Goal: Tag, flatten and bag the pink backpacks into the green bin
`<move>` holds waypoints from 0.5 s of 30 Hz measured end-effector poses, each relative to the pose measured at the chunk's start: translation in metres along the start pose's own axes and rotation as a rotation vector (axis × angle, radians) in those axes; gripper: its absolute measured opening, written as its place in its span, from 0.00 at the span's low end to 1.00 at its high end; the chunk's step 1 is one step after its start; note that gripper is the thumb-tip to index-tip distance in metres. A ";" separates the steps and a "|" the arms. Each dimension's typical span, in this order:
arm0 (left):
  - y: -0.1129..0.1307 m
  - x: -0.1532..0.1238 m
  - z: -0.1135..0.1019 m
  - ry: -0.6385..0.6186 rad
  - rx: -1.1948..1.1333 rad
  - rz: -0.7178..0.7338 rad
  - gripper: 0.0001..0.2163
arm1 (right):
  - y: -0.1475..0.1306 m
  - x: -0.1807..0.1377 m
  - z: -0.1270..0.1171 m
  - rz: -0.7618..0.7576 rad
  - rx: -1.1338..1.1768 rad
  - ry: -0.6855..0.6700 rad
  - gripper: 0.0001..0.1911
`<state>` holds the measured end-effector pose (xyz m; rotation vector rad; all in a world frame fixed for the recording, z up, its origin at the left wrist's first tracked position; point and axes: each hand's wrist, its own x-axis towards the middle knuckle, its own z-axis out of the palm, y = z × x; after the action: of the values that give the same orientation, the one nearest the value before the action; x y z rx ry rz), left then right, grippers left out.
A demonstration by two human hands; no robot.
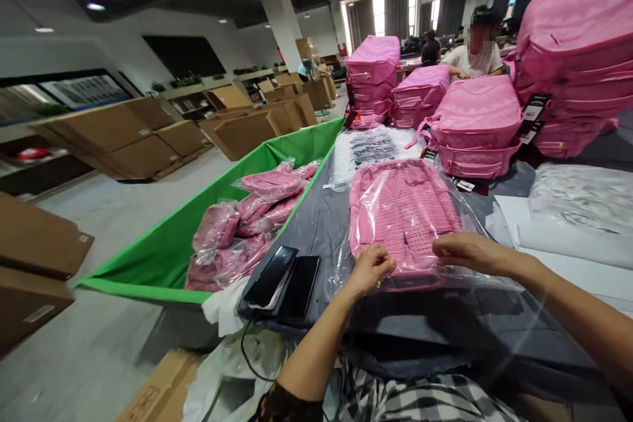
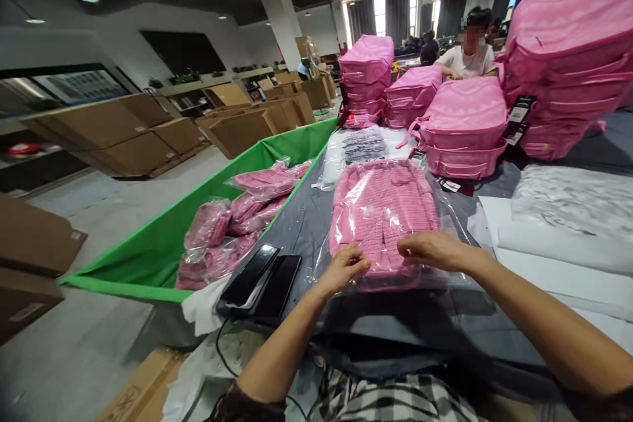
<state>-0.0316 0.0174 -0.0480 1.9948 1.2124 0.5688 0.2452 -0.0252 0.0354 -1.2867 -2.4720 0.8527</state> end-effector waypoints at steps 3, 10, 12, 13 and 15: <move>0.002 -0.001 -0.001 -0.008 0.000 -0.002 0.11 | 0.016 0.036 0.000 0.040 -0.133 -0.145 0.14; 0.005 -0.004 -0.001 -0.014 0.043 -0.022 0.11 | 0.035 0.034 -0.007 0.272 -0.211 0.090 0.12; 0.007 -0.004 0.000 -0.009 0.067 -0.030 0.11 | 0.026 0.027 -0.004 0.241 -0.218 0.136 0.10; 0.009 -0.004 0.000 -0.013 0.076 -0.035 0.10 | 0.020 0.026 0.000 0.212 -0.215 0.115 0.10; 0.010 -0.005 -0.001 -0.029 0.093 -0.036 0.10 | 0.009 0.026 0.010 0.187 -0.217 0.013 0.15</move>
<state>-0.0286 0.0102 -0.0396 2.0467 1.2754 0.4722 0.2314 -0.0036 0.0200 -1.6117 -2.5201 0.6247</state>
